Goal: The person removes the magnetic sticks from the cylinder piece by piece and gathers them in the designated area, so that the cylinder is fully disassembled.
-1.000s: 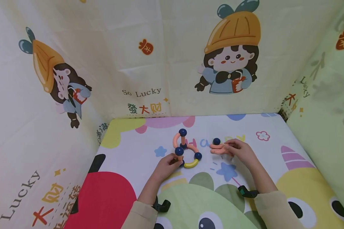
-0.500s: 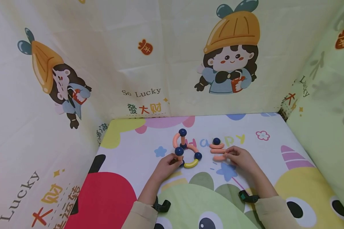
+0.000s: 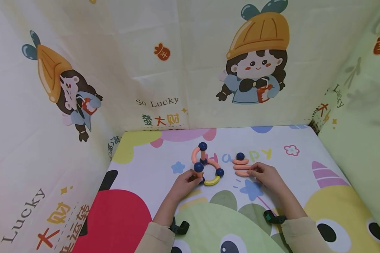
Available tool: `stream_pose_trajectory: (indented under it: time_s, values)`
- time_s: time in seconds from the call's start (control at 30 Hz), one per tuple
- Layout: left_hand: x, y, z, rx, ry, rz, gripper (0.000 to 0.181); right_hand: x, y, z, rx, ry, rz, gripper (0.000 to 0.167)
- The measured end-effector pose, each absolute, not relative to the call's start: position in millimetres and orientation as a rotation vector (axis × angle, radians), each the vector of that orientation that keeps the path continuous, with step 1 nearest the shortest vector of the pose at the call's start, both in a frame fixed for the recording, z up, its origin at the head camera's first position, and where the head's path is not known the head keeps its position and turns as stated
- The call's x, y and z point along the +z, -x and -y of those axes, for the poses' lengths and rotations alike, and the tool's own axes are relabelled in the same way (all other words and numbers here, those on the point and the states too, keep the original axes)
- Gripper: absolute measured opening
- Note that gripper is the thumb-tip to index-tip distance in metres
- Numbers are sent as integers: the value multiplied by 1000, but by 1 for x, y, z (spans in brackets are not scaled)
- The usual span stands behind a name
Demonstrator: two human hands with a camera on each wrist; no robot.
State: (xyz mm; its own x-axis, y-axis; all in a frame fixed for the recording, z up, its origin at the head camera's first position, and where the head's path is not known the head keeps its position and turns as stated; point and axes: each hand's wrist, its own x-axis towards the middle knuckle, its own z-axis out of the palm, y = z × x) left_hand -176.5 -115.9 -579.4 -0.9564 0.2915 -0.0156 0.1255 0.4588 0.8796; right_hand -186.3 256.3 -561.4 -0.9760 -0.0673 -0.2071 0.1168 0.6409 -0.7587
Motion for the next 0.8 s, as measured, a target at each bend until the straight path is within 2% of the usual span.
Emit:
stream_pose_trajectory:
  time_s: [0.27,0.43,0.63,0.8]
  values:
    - [-580,177,115,1516,-363,-2519,29,-560,187,-254,-1142,-10,-2692,42]
    - [-581,176,116,1522,-376,-2519,28,-556,188,-249,-1091,14,-2736,37]
    - [-579,176,117,1539,-416,-2519,30,-542,192,-224,-969,83,-2877,30]
    - [-578,175,118,1537,-420,-2517,32,-533,191,-198,-1091,219,-2909,25]
